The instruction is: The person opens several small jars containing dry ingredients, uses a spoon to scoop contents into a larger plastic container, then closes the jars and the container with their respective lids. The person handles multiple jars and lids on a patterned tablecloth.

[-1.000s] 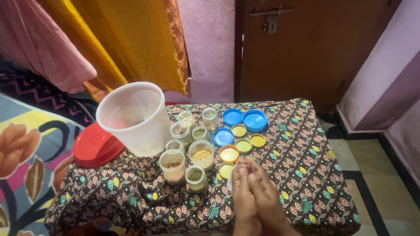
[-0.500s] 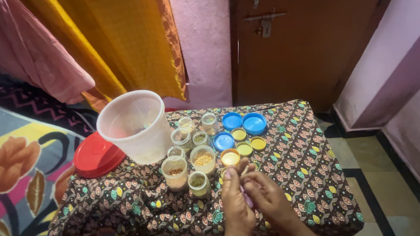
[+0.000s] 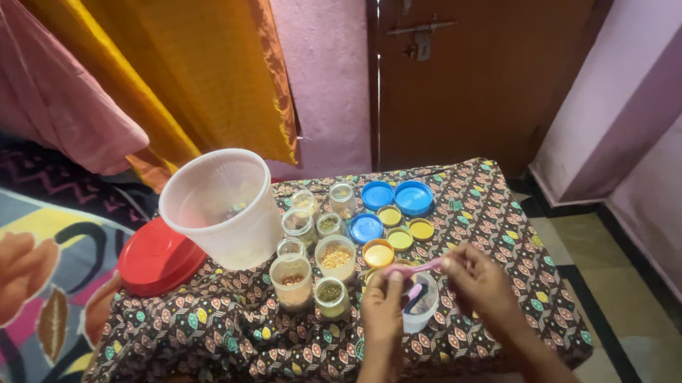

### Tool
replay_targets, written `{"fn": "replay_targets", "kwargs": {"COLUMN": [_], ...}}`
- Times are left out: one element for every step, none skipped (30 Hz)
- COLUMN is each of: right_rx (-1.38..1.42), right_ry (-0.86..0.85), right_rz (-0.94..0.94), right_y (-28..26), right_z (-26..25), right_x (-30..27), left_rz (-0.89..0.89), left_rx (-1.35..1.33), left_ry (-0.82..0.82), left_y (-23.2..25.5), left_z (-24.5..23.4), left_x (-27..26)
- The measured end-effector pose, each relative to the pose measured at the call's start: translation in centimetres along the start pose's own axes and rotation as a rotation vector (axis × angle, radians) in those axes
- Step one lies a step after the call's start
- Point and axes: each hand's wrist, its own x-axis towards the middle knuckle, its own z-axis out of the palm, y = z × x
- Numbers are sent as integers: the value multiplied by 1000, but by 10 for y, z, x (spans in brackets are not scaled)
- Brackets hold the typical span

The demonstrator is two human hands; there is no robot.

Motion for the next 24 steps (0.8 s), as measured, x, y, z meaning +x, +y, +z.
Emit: {"fn": "replay_targets", "kwargs": {"right_rx": [-13,-23,-82,-142,-202,-345,-487,-630,-729,-828,-926,-923,-920,-917,-1006,-1093,-1179,-1211,-1242,-1274,-1299,-1324,-1350,-1355], "right_ry": [-2,-5,15,30,45,72,98,124,140,155,169,154,138,124,112,99,87,94,102,108,100,90,80,79], "right_rz": [-7,-18,-17,-13,-9,-90,-172,-257,-235,-211,-187,-212,-237,-261,-203,-143,-81,-89,-97,-104,-120,-137,-155,-154], "right_y": [-9,-17,-21,-23,-23,-20,-15,-12,-8,-3,2,9,16,22,27,33,38,42,45,47,48,49,49,48], "right_z": [-3,-4,-4,-3,-2,0,3,5,5,6,7,11,16,19,24,32,38,43,48,51,52,54,55,55], "right_x": [6,11,13,14,15,16,20,24,27,31,34,37,39,40,41,42,43,42,40,39,38,37,36,36], "left_rz": [4,15,28,64,101,133,158,187,216,212,208,203,225,248,270,268,265,264,231,197,164,197,230,263], "left_rx": [331,665,999,1052,1105,1159,1154,1147,1139,1157,1175,1193,1186,1177,1168,1164,1160,1157,1169,1182,1194,1176,1158,1140], "left_ry": [15,26,38,37,37,35,37,38,39,30,20,11,0,-11,-23,-30,-37,-43,-50,-56,-62,-66,-69,-72], "left_y": [3,10,15,18,21,23,24,25,26,25,24,23,22,19,17,15,13,12,12,12,13,13,14,14], "left_z": [-2,-6,-7,-8,-9,-11,-14,-16,-18,-21,-23,-26,-29,-32,-33,-35,-36,-38,-39,-40,-41,-42,-42,-42], "left_x": [-4,-5,-6,-7,-7,-10,-11,-10,-9,-8,-6,-4,-3,-3,-3,-3,-3,-3,-3,-3,-3,-4,-5,-7]}}
